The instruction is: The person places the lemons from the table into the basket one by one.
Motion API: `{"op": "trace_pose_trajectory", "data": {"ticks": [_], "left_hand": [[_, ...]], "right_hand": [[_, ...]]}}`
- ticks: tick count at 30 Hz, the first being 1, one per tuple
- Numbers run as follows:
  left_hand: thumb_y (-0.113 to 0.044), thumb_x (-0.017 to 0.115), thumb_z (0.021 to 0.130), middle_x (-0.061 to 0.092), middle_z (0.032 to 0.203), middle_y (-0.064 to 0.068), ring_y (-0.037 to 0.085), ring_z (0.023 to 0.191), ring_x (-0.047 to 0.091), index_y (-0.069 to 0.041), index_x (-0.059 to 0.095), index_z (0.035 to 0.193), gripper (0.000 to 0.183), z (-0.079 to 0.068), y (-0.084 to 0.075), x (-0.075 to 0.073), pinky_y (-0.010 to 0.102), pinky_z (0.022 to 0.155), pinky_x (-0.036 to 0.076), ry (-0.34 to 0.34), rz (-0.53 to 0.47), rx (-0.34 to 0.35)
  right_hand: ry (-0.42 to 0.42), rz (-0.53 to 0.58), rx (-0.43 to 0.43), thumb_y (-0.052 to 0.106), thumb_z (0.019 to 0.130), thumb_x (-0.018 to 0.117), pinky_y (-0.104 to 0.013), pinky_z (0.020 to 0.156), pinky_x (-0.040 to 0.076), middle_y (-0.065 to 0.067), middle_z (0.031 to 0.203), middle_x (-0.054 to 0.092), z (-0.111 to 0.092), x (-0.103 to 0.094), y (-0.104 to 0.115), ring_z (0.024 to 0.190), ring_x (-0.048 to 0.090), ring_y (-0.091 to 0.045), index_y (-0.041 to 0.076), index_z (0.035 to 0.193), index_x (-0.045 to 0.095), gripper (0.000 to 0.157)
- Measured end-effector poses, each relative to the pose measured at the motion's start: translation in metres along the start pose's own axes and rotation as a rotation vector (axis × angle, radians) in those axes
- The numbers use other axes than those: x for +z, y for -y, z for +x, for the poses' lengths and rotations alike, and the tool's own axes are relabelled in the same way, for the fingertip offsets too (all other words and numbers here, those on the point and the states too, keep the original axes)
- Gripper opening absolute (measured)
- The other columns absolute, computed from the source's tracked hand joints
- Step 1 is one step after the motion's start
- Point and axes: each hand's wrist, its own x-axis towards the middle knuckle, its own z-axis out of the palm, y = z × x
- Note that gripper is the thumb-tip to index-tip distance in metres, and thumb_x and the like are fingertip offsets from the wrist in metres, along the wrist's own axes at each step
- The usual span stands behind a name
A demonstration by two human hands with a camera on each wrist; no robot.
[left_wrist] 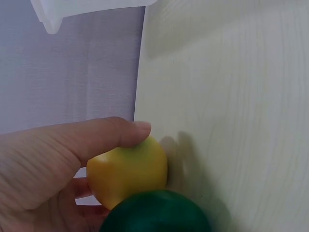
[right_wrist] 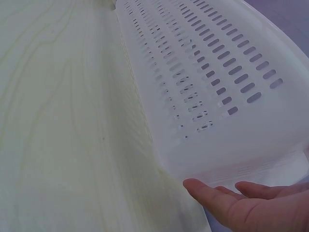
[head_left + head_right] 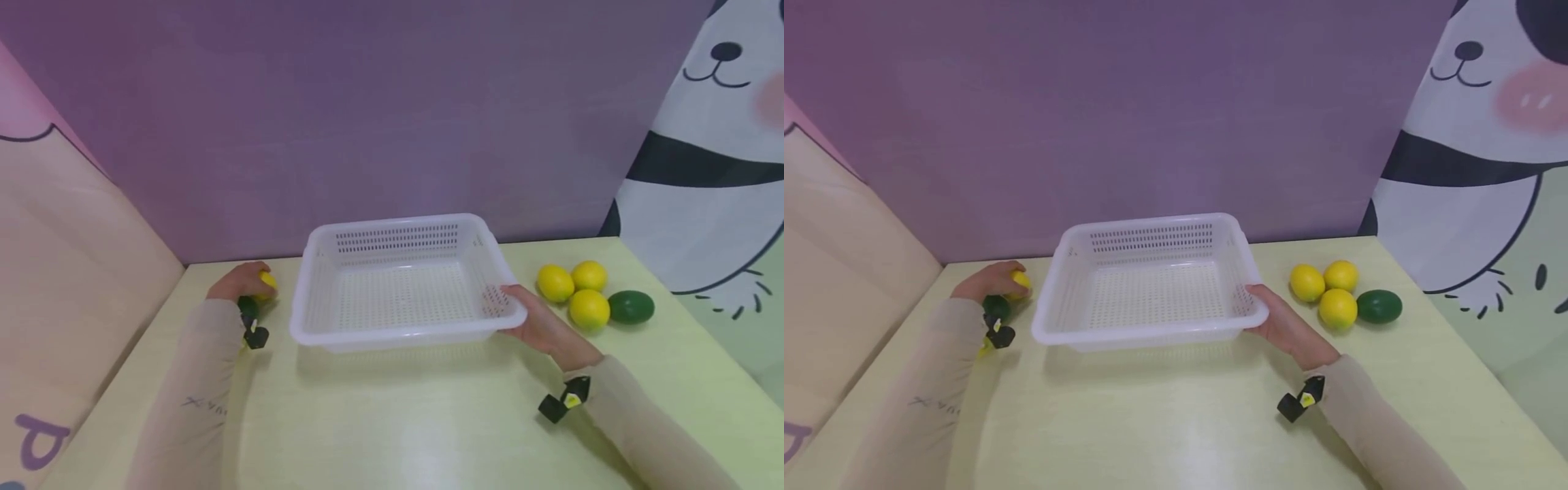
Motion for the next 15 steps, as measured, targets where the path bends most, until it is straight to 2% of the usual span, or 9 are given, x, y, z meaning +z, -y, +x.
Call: {"op": "trace_pose_trajectory", "data": {"ticks": [8, 15], "left_hand": [[-0.028, 0.063, 0.082, 0.039, 0.137, 0.028, 0.037, 0.110, 0.044, 0.003, 0.037, 0.137, 0.068, 0.0003, -0.0018, 0.0046, 0.054, 0.096, 0.038, -0.024, -0.012, -0.018], [-0.029, 0.062, 0.082, 0.041, 0.133, 0.029, 0.038, 0.108, 0.044, 0.005, 0.036, 0.136, 0.069, -0.0029, -0.0030, 0.0065, 0.052, 0.095, 0.040, -0.049, -0.007, -0.024]], "right_hand": [[-0.005, 0.000, 0.003, 0.030, 0.104, 0.026, -0.034, 0.091, 0.049, 0.001, 0.122, 0.054, 0.0000, -0.0003, 0.0006, 0.112, 0.053, -0.021, 0.016, 0.146, 0.018, 0.046], [-0.028, -0.002, 0.010, 0.031, 0.103, 0.028, -0.034, 0.091, 0.049, 0.000, 0.122, 0.053, 0.0004, 0.0007, 0.0008, 0.113, 0.053, -0.021, 0.015, 0.147, 0.015, 0.048]]}}
